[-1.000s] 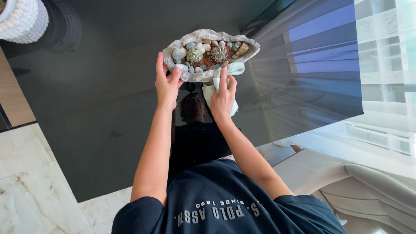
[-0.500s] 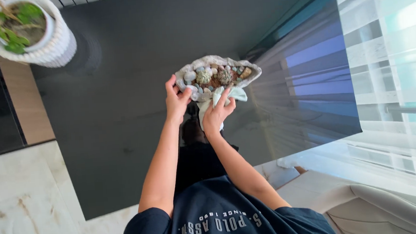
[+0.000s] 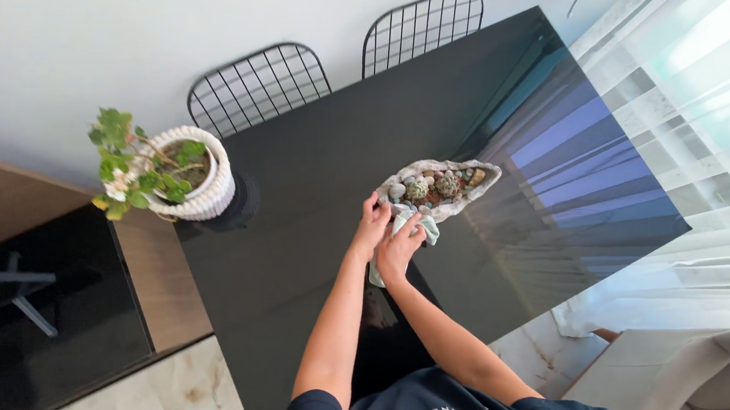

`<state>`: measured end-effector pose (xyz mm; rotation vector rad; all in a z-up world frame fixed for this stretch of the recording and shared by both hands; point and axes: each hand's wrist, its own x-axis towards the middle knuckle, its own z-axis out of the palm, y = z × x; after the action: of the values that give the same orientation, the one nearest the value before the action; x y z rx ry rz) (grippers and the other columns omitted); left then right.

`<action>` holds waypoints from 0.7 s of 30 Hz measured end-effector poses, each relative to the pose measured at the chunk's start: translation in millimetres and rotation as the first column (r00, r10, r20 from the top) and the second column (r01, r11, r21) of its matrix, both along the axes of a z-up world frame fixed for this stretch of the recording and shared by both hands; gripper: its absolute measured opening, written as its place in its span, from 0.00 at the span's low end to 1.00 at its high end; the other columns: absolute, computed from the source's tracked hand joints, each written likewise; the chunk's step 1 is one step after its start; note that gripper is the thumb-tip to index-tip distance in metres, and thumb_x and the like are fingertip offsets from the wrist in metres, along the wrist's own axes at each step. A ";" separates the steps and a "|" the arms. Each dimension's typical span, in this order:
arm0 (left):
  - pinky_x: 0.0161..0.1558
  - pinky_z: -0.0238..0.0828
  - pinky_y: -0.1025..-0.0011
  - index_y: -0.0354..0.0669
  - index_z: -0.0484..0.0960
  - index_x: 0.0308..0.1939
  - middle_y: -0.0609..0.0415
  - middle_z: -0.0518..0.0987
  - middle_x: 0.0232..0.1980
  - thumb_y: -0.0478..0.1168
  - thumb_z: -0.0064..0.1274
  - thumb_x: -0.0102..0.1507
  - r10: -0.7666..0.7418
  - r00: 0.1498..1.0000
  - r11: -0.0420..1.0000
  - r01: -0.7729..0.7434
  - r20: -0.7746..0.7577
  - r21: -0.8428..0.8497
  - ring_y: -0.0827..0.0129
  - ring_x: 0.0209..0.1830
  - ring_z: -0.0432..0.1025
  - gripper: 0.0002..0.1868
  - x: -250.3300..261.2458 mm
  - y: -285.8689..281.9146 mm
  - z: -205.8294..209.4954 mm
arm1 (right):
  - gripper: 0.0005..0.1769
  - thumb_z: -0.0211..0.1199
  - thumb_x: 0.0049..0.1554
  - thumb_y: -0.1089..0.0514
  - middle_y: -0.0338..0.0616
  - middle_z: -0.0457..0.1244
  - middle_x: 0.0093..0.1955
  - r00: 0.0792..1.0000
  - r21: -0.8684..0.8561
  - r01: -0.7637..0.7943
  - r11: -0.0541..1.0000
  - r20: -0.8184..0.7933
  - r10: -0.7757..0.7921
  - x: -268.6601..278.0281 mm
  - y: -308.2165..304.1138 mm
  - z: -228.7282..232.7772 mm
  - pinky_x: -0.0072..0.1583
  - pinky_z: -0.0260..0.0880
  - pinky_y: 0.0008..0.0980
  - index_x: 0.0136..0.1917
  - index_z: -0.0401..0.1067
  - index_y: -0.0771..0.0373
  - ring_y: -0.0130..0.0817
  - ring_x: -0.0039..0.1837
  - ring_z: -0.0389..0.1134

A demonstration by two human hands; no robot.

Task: The person is cleaning and wiping a black dining table and decorative items using a spray bottle and a cloth.

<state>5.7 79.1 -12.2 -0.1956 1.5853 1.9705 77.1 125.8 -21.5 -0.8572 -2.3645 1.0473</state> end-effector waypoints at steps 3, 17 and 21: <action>0.70 0.60 0.62 0.52 0.35 0.82 0.44 0.66 0.78 0.52 0.47 0.71 -0.052 0.997 0.986 0.060 -0.053 0.158 0.59 0.76 0.61 0.45 -6.5 -4.0 -13.1 | 0.43 0.57 0.64 0.56 0.79 0.43 0.73 0.998 -0.042 -0.063 0.997 -0.024 0.062 -1.9 0.5 -17.8 0.70 0.55 0.52 0.81 0.39 0.76 0.72 0.70 0.51; 0.52 0.76 0.57 0.47 0.65 0.71 0.42 0.76 0.61 0.32 0.63 0.51 -0.184 0.968 0.980 0.193 0.169 -0.043 0.55 0.55 0.75 0.43 54.9 -67.3 18.1 | 0.42 0.55 0.63 0.30 0.57 0.61 0.69 0.973 -0.829 0.229 0.510 0.197 -0.117 11.3 73.8 5.3 0.63 0.69 0.46 0.74 0.53 0.63 0.45 0.62 0.67; 0.47 0.79 0.56 0.45 0.63 0.67 0.41 0.76 0.55 0.28 0.54 0.52 0.188 0.950 0.980 -0.165 0.249 -0.111 0.53 0.49 0.77 0.38 45.1 -89.2 9.9 | 0.52 0.69 0.51 0.42 0.50 0.55 0.71 0.971 -0.917 0.153 0.367 0.071 -0.227 -13.9 86.1 26.3 0.60 0.71 0.51 0.76 0.37 0.50 0.46 0.63 0.66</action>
<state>50.8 -10.1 -2.3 -0.6250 1.5274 1.9154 63.2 211.9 4.8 -1.3611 -1.3573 2.2962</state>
